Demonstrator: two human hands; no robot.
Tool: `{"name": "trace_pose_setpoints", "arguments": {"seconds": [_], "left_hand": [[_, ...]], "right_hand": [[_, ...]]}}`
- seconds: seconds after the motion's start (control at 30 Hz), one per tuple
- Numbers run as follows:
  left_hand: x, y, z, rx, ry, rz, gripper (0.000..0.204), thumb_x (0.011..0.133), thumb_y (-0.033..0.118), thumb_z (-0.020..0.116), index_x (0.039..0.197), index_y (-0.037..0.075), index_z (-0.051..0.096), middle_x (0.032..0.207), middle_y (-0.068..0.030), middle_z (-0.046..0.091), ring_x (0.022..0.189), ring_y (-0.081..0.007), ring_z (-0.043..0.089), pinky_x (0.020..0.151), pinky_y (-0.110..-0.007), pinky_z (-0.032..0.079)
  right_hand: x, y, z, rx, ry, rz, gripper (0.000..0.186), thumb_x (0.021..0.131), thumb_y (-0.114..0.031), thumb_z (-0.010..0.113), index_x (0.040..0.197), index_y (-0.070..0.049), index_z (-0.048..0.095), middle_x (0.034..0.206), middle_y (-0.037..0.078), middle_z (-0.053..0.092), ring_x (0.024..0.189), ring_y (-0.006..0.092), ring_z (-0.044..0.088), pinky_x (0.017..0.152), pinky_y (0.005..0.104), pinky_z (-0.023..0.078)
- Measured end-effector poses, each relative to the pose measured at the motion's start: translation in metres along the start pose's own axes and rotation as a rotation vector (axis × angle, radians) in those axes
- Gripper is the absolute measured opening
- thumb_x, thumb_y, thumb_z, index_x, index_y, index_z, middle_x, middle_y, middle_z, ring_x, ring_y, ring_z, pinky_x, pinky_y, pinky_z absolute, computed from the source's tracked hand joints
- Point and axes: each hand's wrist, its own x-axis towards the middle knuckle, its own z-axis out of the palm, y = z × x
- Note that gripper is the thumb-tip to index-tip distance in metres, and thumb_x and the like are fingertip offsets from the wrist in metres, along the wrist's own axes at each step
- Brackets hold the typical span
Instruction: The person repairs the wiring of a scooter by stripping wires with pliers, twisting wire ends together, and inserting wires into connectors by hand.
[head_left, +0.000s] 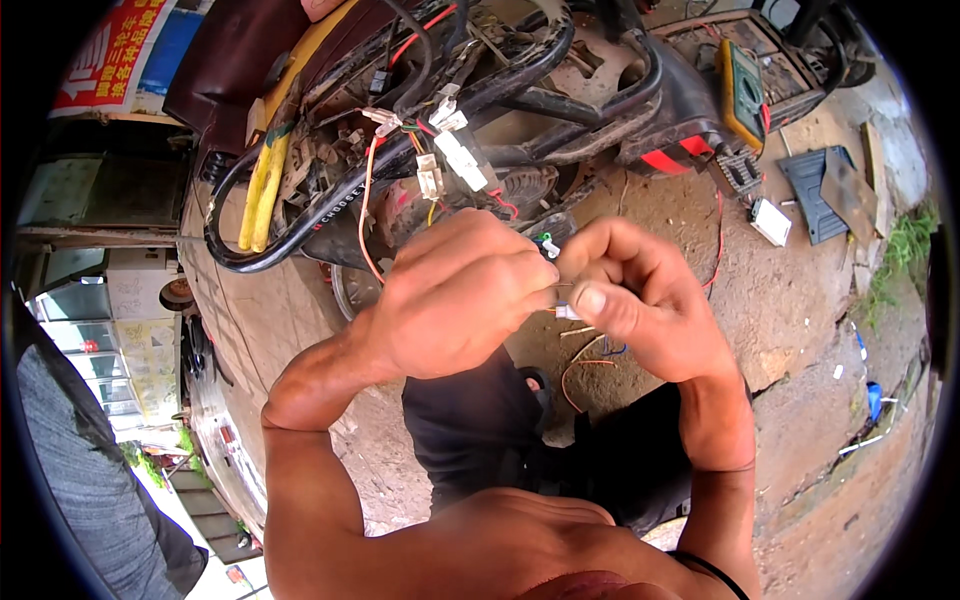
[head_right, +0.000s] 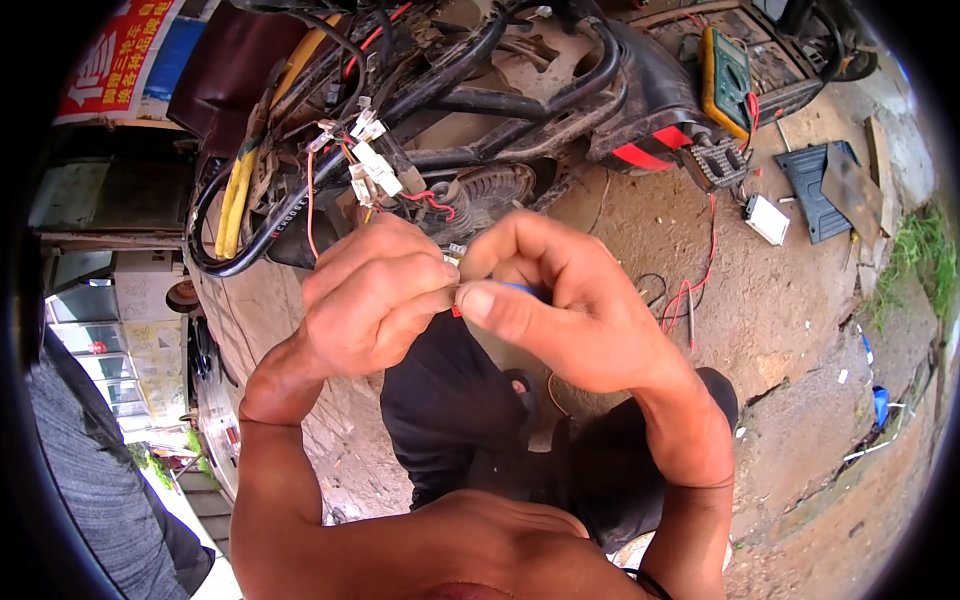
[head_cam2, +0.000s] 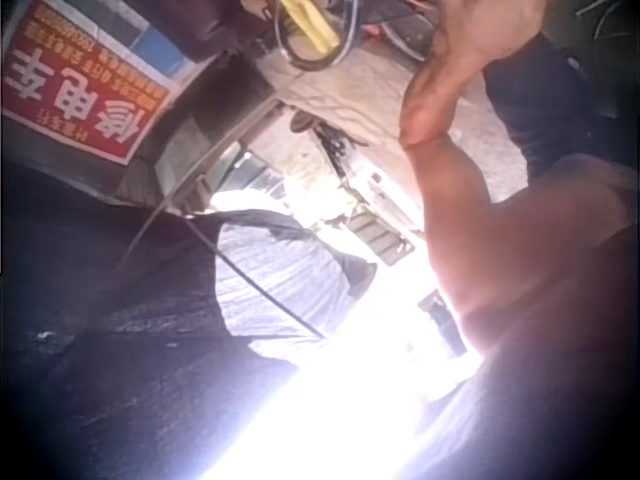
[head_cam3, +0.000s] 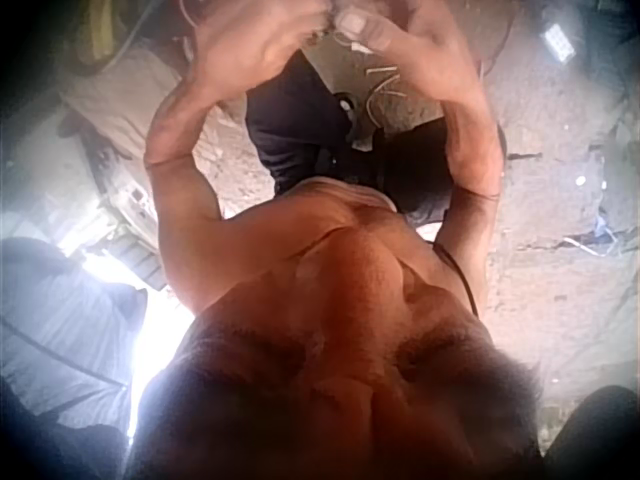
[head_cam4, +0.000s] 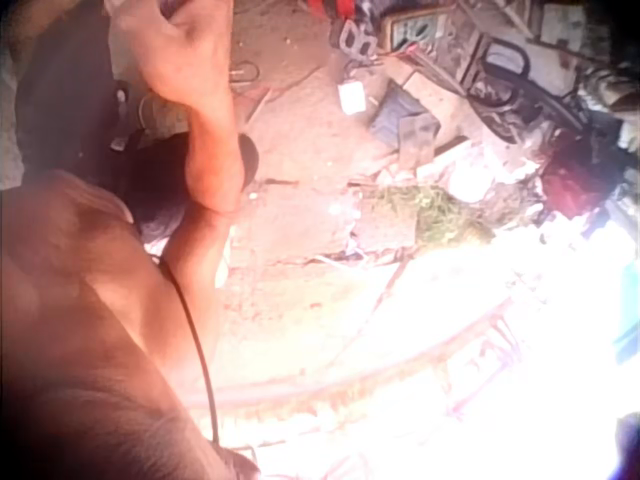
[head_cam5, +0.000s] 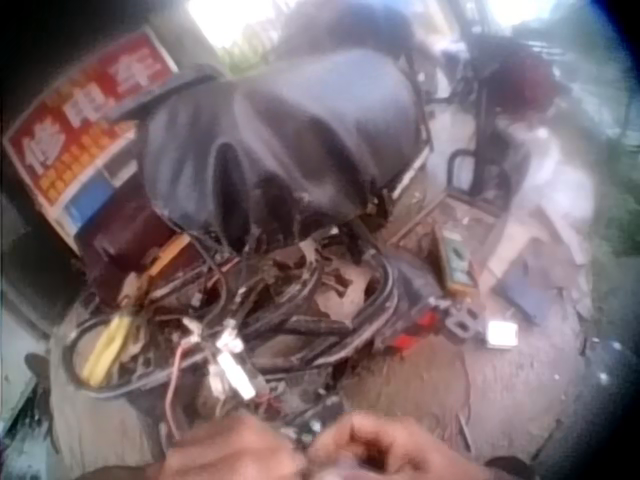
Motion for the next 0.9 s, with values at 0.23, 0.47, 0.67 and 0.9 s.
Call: {"name": "trace_pose_setpoints", "arguments": {"seconds": [0.23,0.47,0.67,0.9], "left_hand": [[-0.003,0.000,-0.002,-0.004,-0.013,-0.030,0.027,0.080,-0.010,0.079,0.105,-0.003,0.069,0.091,-0.0142,0.070,0.075,-0.0286,0.069,0.067,-0.039,0.057],[-0.003,0.001,-0.004,-0.017,-0.015,-0.025,0.027,0.080,-0.010,0.078,0.105,-0.004,0.069,0.091,-0.0142,0.070,0.075,-0.0292,0.069,0.067,-0.040,0.057],[-0.005,-0.001,-0.005,-0.014,-0.009,-0.030,0.026,0.080,-0.010,0.078,0.104,-0.004,0.070,0.091,-0.0144,0.069,0.075,-0.0296,0.069,0.068,-0.040,0.057],[-0.001,0.000,-0.006,-0.008,-0.017,-0.048,0.025,0.080,-0.010,0.078,0.103,-0.004,0.069,0.090,-0.0144,0.069,0.075,-0.0294,0.068,0.068,-0.040,0.056]], "right_hand": [[0.002,0.008,-0.002,-0.302,0.047,-0.184,0.019,0.102,-0.019,0.072,0.097,-0.001,0.066,0.071,-0.003,0.056,0.065,0.0049,0.047,0.056,0.0259,0.039],[-0.001,0.005,-0.002,-0.426,0.036,-0.113,0.022,0.104,-0.020,0.069,0.093,-0.001,0.066,0.068,0.005,0.057,0.061,0.0118,0.050,0.056,0.0321,0.043],[0.000,0.014,-0.004,-0.279,0.045,-0.171,0.017,0.100,-0.017,0.074,0.100,-0.002,0.066,0.069,-0.005,0.054,0.063,0.0040,0.043,0.054,0.0260,0.035],[0.001,0.010,-0.004,-0.436,0.086,-0.222,0.018,0.102,-0.017,0.072,0.097,-0.001,0.066,0.067,-0.001,0.055,0.063,0.0067,0.047,0.056,0.0283,0.040]]}}
